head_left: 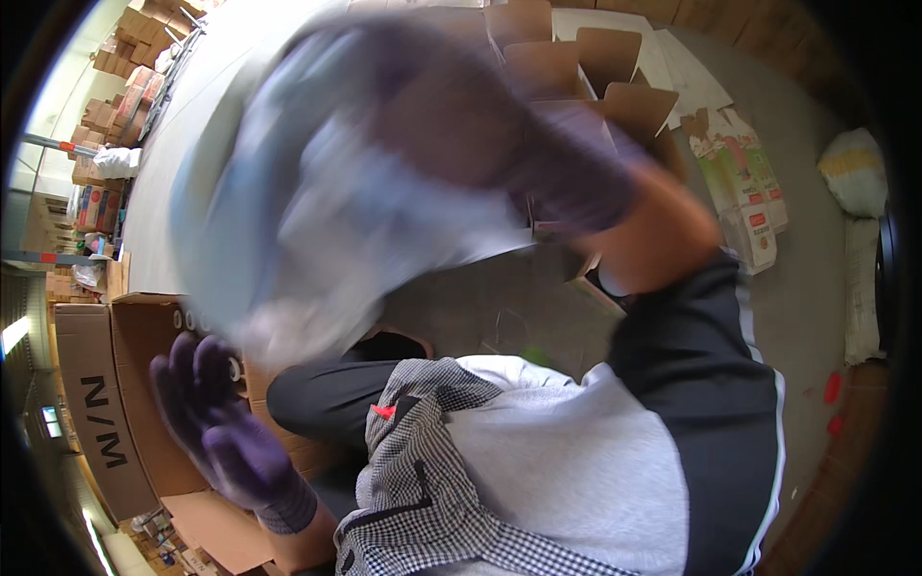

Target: The person assembles a vacuum flask by inserting a silver glass liner into a blue plastic outer shell, secures it with a bottom cap, places it into a protective plastic bag, and then packs the completed unit into a cardboard shipping box.

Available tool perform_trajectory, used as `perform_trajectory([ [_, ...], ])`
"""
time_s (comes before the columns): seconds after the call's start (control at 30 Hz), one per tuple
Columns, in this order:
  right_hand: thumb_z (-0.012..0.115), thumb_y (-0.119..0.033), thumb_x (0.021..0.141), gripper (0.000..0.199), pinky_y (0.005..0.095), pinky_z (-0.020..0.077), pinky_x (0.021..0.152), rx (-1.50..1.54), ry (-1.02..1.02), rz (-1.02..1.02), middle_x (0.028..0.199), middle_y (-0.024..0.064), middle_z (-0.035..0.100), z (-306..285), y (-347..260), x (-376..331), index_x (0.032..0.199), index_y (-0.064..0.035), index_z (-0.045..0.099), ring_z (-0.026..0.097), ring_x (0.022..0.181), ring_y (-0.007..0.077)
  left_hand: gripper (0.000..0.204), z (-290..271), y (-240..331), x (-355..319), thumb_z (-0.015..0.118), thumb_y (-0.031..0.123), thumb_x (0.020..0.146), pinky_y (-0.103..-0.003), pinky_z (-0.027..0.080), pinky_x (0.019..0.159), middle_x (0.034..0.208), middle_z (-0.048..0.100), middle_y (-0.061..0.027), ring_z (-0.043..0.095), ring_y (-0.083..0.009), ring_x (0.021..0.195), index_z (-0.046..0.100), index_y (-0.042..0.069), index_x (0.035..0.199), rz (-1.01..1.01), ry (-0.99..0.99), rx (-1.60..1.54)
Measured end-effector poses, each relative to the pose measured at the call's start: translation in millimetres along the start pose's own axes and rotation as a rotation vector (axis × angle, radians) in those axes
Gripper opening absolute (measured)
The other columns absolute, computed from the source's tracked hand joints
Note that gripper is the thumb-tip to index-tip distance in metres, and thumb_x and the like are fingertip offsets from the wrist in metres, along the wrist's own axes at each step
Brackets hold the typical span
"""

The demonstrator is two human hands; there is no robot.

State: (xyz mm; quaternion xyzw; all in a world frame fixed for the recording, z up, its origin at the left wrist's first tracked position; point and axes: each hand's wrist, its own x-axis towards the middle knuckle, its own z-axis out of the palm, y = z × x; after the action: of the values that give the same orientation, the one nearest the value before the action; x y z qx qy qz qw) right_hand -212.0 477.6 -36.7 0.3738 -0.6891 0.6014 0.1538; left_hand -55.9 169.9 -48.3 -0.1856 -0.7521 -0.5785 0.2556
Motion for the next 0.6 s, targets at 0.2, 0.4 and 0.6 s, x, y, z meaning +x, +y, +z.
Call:
perform_trajectory([
  [0.2, 0.07, -0.005, 0.094, 0.032, 0.0309, 0.0569, 0.092, -0.5, 0.206, 0.139, 0.113, 0.009, 0.073, -223, -69, -74, 0.125, 0.0014, 0.067, 0.07, 0.101, 0.018, 0.065, 42, -83, 6, 0.05, 0.027, 0.105, -0.044, 0.038, 0.119, 0.155, 0.047, -0.0221, 0.054, -0.0307, 0.137, 0.033, -0.006, 0.158, -0.242, -0.284, -0.195],
  [0.4, 0.07, -0.011, 0.096, 0.032, 0.03, 0.0525, 0.099, -0.547, 0.151, 0.488, 0.118, 0.0046, 0.071, -314, 54, -172, 0.127, -0.0025, 0.068, 0.065, 0.108, 0.0145, 0.062, 27, -94, -25, 0.05, 0.025, 0.105, -0.042, 0.041, 0.116, 0.151, 0.051, -0.02, 0.057, -0.0284, 0.132, 0.037, -0.004, 0.157, -0.421, -0.174, -0.192],
  [0.6, 0.072, -0.008, 0.093, 0.019, 0.0287, 0.0516, 0.093, -0.244, 0.234, 0.823, 0.105, 0.0009, 0.068, -311, 135, -273, 0.111, -0.0045, 0.07, 0.061, 0.098, 0.0128, 0.059, -8, -95, -44, 0.048, 0.026, 0.106, -0.042, 0.042, 0.115, 0.149, 0.054, -0.0193, 0.058, -0.0274, 0.129, 0.04, -0.004, 0.156, -0.45, -0.167, -0.068],
])
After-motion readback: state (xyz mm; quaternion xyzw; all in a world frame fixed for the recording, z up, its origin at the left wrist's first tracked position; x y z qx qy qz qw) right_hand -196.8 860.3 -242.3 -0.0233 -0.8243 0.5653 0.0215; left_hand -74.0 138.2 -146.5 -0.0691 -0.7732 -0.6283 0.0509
